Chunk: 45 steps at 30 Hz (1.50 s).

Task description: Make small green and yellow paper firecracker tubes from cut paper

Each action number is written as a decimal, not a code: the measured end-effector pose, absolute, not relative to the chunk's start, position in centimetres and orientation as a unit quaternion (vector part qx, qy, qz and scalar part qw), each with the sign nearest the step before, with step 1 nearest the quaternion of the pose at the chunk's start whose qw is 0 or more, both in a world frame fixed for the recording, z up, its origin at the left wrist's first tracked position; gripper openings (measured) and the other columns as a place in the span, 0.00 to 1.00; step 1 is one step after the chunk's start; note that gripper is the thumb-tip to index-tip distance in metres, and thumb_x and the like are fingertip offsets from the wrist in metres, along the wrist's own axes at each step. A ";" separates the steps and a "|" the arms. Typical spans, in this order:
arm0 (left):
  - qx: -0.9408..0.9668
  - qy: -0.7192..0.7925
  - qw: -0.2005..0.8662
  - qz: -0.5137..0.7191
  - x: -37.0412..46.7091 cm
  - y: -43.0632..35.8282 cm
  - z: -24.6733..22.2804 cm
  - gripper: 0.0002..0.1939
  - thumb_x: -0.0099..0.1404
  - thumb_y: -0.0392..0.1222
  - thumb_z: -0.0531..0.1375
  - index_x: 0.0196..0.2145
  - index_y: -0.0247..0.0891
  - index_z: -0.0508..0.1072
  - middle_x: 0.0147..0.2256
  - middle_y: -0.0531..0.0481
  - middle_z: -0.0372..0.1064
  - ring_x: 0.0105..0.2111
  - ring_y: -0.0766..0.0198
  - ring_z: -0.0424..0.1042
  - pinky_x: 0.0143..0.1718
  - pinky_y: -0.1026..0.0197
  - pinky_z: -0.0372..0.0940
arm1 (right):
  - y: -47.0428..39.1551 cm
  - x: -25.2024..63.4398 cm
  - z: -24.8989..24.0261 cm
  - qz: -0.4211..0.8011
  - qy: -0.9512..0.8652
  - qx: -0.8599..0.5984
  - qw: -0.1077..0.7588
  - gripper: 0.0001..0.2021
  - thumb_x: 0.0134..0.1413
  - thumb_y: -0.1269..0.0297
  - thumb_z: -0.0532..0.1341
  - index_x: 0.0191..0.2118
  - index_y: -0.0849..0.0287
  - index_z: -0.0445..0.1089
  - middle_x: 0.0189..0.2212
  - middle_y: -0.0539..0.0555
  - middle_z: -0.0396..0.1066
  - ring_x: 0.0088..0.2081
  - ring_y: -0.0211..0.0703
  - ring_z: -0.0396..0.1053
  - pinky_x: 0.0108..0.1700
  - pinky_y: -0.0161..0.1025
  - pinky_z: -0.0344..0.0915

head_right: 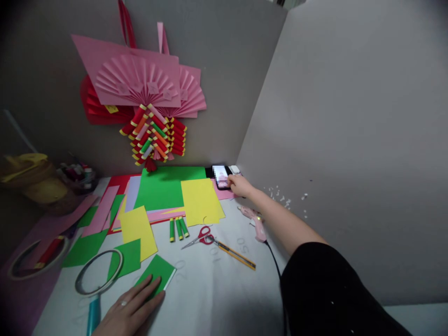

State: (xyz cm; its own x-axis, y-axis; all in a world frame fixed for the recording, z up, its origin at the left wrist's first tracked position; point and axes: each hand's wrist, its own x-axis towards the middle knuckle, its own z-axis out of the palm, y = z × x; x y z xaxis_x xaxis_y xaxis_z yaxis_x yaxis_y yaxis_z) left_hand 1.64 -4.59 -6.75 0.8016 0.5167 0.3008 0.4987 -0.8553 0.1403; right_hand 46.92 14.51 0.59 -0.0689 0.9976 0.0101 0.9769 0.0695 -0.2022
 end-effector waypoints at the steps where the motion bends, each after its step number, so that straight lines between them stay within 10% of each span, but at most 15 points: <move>1: 0.949 0.267 0.027 0.163 1.6 -4.6 -6.7 0.32 0.57 0.30 0.56 0.59 0.51 0.65 0.56 0.51 0.68 0.53 0.57 0.69 0.45 0.61 0.70 | 14.3 46.8 0.6 0.084 -0.724 -0.680 0.075 0.13 0.47 0.78 0.52 0.35 0.58 0.69 0.38 0.54 0.74 0.42 0.44 0.68 0.43 0.35 0.60; 20: 0.951 0.266 0.005 0.155 1.7 -4.6 -6.2 0.29 0.58 0.33 0.57 0.57 0.51 0.67 0.55 0.52 0.68 0.52 0.57 0.71 0.44 0.61 0.72 | 14.6 47.7 -2.0 0.036 -0.714 -0.699 0.033 0.06 0.49 0.73 0.56 0.33 0.58 0.67 0.32 0.56 0.71 0.33 0.43 0.65 0.32 0.35 0.52; 45: 0.955 0.256 0.030 0.149 1.1 -4.3 -6.1 0.34 0.57 0.30 0.55 0.60 0.52 0.63 0.56 0.53 0.67 0.53 0.60 0.69 0.45 0.64 0.70 | 16.4 49.9 -3.9 0.042 -0.651 -0.731 0.200 0.14 0.45 0.77 0.55 0.39 0.57 0.67 0.37 0.56 0.71 0.38 0.45 0.66 0.39 0.36 0.61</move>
